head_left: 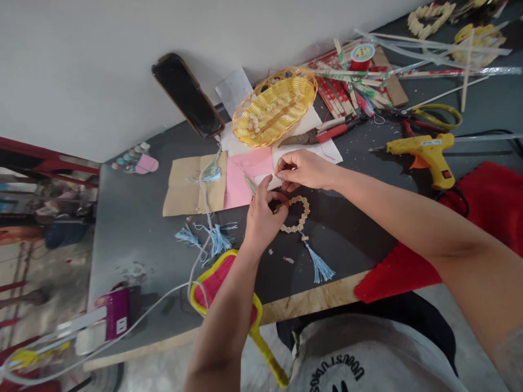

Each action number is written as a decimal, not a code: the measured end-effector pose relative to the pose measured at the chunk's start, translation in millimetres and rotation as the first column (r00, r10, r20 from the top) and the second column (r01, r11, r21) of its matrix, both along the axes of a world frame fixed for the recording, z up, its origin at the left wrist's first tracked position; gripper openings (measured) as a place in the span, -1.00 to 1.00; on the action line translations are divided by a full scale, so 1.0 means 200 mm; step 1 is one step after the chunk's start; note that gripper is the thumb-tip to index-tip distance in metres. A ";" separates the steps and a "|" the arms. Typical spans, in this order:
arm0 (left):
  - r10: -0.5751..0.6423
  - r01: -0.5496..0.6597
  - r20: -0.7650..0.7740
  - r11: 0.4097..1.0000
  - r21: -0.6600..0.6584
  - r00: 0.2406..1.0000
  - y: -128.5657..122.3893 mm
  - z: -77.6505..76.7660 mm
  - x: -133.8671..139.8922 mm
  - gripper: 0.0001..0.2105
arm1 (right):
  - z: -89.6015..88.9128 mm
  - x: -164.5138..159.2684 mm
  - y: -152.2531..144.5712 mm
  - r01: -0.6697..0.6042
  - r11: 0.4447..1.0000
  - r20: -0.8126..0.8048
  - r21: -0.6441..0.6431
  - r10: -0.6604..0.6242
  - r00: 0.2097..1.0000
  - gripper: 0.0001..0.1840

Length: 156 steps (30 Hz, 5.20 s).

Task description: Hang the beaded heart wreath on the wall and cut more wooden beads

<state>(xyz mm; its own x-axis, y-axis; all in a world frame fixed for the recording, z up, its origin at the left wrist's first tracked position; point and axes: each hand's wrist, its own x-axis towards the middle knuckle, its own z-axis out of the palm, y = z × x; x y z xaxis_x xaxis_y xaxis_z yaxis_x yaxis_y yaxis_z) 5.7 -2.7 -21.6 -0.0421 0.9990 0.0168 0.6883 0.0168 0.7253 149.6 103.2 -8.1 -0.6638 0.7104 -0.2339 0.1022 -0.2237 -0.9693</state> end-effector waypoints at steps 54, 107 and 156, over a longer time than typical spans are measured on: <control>-0.040 0.045 -0.053 0.994 0.102 0.998 0.01 0.03 -0.06 -0.80 | 0.02 0.05 -0.01 -0.425 0.842 0.491 0.334 0.229 0.840 -0.80; -0.042 0.098 -0.255 0.973 0.210 0.966 0.02 -0.01 -0.08 -0.86 | 0.04 0.08 -0.02 -0.522 0.768 0.360 0.372 0.399 0.843 -0.93; 0.065 0.024 0.523 0.987 -0.161 0.850 0.02 0.02 -0.07 -0.74 | 0.02 0.03 -0.04 -0.209 0.712 0.155 0.671 0.140 0.978 -0.89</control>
